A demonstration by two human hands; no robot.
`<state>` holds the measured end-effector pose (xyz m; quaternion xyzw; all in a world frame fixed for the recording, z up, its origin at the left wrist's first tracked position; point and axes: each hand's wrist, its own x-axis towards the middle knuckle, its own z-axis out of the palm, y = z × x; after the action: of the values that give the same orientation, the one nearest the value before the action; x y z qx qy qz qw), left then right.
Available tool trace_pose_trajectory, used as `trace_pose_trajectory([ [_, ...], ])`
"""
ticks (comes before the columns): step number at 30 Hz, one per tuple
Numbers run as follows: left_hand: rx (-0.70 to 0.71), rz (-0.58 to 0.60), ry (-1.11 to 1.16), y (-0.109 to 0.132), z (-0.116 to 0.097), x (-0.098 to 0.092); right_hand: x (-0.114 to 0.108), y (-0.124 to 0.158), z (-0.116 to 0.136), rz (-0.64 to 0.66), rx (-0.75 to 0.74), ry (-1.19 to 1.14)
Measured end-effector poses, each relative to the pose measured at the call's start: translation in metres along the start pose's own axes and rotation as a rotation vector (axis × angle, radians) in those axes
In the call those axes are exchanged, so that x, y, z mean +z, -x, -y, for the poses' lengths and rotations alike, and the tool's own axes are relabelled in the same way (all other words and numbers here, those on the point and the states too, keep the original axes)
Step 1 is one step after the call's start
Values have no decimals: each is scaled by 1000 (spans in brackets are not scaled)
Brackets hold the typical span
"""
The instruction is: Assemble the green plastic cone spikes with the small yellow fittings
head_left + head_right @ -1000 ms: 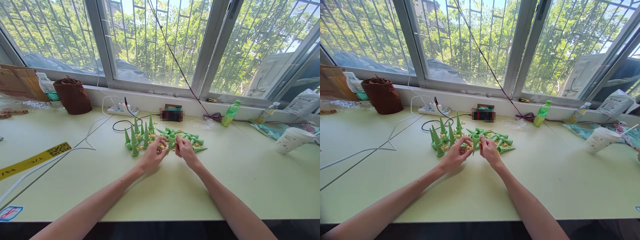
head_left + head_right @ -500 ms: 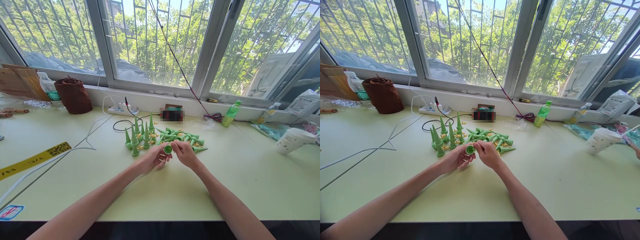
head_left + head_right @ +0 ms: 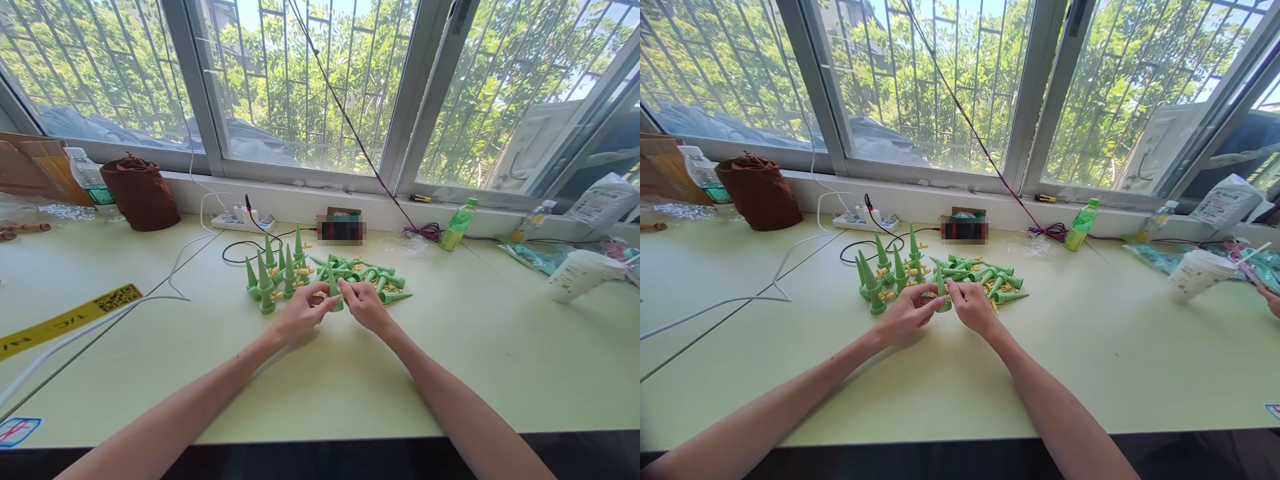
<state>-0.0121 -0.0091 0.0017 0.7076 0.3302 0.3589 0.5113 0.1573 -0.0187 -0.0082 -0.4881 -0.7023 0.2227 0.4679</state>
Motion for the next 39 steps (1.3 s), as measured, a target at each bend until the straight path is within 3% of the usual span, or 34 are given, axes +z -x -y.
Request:
trace_pose_trajectory([
  [4,107,-100,-74,-1,0,5,1,-1,0,-3,56,-57],
  [9,5,-187,-88,-4,-1,4,-1,-2,-2,-79,69,-46],
  [11,-88,-160,-31,-6,-1,1,-3,-2,-2,-93,31,-22],
  [17,-404,149,300,-5,0,0,-9,1,-1,-11,-137,61],
  [25,-523,91,563,-2,-5,0,-10,2,-4,35,-173,111],
  [28,-467,86,552,-3,-7,-1,-9,3,-5,32,-153,96],
  [31,-320,106,420,-3,-4,-2,-4,3,-5,29,-48,-10],
  [36,-65,24,94,-1,1,-1,3,1,-4,124,277,-434],
  [39,19,-57,-40,-1,0,1,3,0,-2,187,369,-610],
])
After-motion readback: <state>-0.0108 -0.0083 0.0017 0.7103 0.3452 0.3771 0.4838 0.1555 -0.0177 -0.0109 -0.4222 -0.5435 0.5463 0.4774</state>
